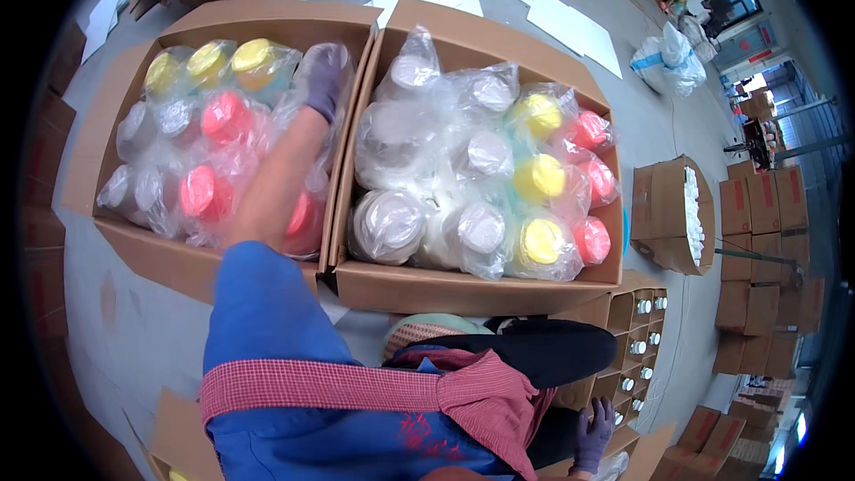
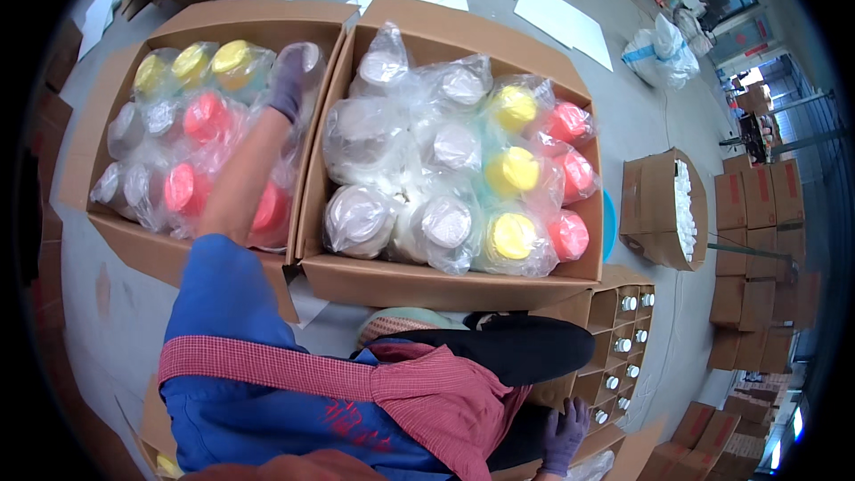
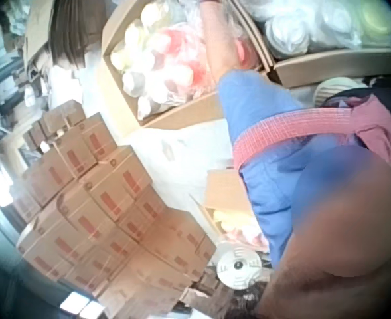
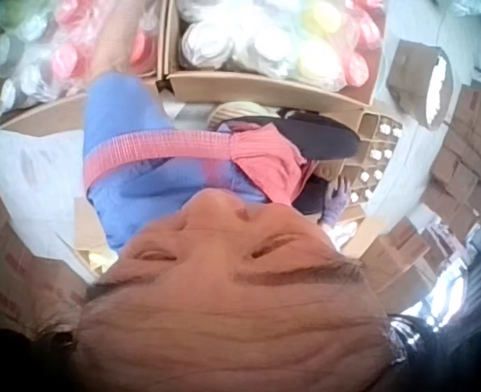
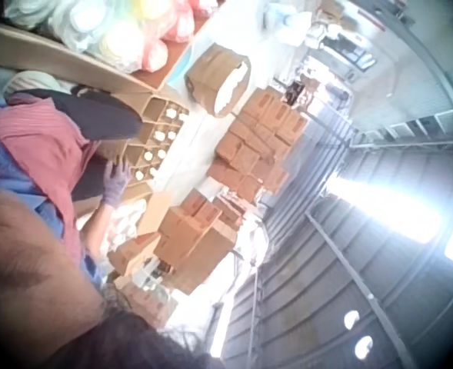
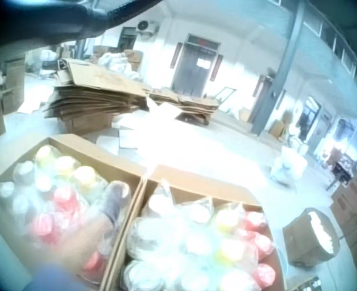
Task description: The person assembles plastic containers by placing internal metal components and lids onto buckets and then packs the finished containers into large cardboard boxes with dividers.
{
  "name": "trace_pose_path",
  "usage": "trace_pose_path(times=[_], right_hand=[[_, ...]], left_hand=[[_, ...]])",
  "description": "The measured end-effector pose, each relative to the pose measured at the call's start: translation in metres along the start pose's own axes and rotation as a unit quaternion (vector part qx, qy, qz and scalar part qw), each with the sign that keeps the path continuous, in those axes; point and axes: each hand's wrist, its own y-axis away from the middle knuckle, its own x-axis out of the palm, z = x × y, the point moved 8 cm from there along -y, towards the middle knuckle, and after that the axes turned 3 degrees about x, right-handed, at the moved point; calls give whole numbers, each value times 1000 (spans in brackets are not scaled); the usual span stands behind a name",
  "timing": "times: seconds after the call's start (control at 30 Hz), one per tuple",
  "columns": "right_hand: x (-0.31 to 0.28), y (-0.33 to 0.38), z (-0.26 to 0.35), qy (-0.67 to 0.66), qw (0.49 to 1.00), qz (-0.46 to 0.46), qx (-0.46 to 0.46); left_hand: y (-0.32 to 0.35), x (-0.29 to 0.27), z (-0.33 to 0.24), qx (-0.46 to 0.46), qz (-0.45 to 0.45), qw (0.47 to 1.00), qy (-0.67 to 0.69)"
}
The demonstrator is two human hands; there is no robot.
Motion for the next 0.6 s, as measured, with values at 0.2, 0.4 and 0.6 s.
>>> trace_pose_path(times=[0.2,0.4,0.6], right_hand=[[-30,2,61,-257,964,45,54],[-136,-19,238,-283,910,28,-303],[-170,36,191,-296,921,-87,-237]], left_hand=[[62,111,-78,269,13,948,-166],[242,208,-169,476,149,859,-116],[470,321,-284,491,409,767,57]])
